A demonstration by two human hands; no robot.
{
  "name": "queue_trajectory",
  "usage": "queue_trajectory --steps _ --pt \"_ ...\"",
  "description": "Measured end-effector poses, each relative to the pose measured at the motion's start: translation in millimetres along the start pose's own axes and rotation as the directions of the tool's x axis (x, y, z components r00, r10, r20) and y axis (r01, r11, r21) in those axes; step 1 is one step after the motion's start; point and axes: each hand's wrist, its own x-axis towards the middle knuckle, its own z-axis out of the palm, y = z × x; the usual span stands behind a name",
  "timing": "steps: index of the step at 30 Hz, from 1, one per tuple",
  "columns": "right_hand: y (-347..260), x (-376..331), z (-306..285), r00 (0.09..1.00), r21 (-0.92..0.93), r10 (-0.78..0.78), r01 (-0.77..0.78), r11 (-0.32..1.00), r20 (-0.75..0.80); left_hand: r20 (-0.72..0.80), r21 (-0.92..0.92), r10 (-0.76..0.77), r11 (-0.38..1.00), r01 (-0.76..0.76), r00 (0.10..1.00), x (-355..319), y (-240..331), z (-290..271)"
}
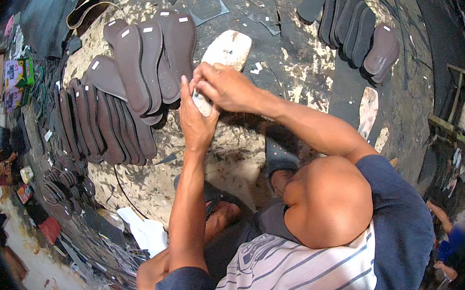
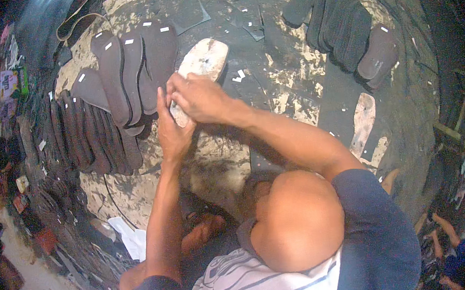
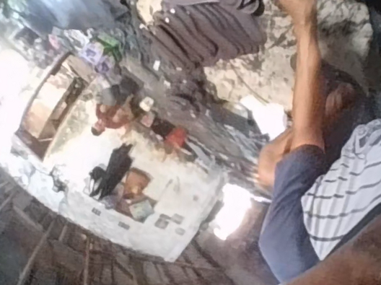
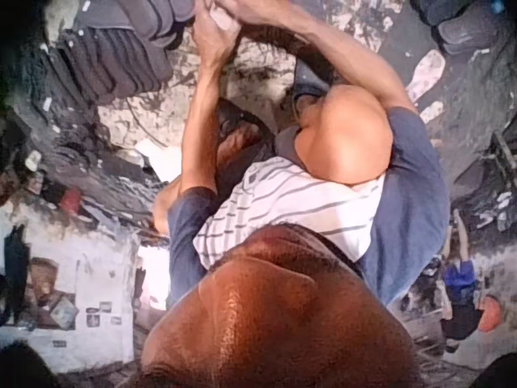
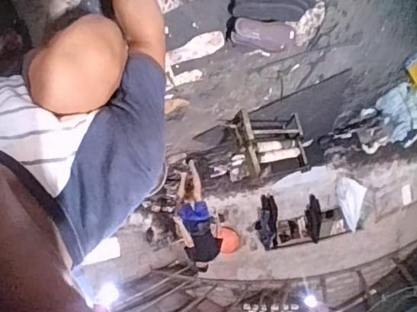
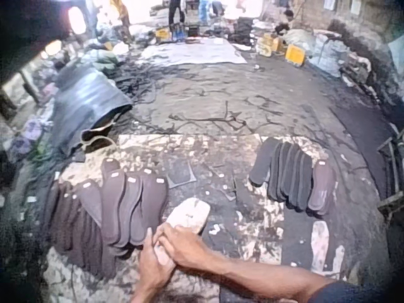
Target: The person uses a small pointed tool to poke holes in the sole of a white slipper, then uses a wooden mallet to hammer the sole of several dark-colored slippers on a wooden block. The person handles slippers one at a time and places them aside after each step.
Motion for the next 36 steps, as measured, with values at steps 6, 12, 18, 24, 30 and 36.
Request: queue_trajectory --steps 6,12,18,24,30,36 --pt "-3 -25 -10 0.998 -0.018 -0.033 0.034 0.999 0.049 0.006 0.143 0.047 0.989 -0.048 0.999 1 3 -2" --pt "-16 -3 -69 0.975 0.298 0.071 -0.005 0.954 -0.209 -0.118 0.309 0.168 0.943 -0.124 0.979 20 11 -64" --pt "29 7 -114 0.849 0.338 0.184 -0.007 0.941 -0.495 -0.249 0.262 0.133 0.963 -0.066 0.959 36 28 -86" --pt "63 19 -84 0.872 0.283 0.259 -0.146 0.948 -0.416 -0.038 0.226 0.072 0.972 -0.062 0.997 -3 14 -2" --pt "63 15 -86 0.884 0.234 0.283 -0.206 0.950 -0.373 -0.015 0.172 0.077 0.982 -0.074 0.997 -7 5 11" --pt "43 2 -74 0.960 -0.068 0.150 -0.170 0.983 -0.235 -0.014 0.157 0.069 0.985 -0.066 0.998 -7 3 10"
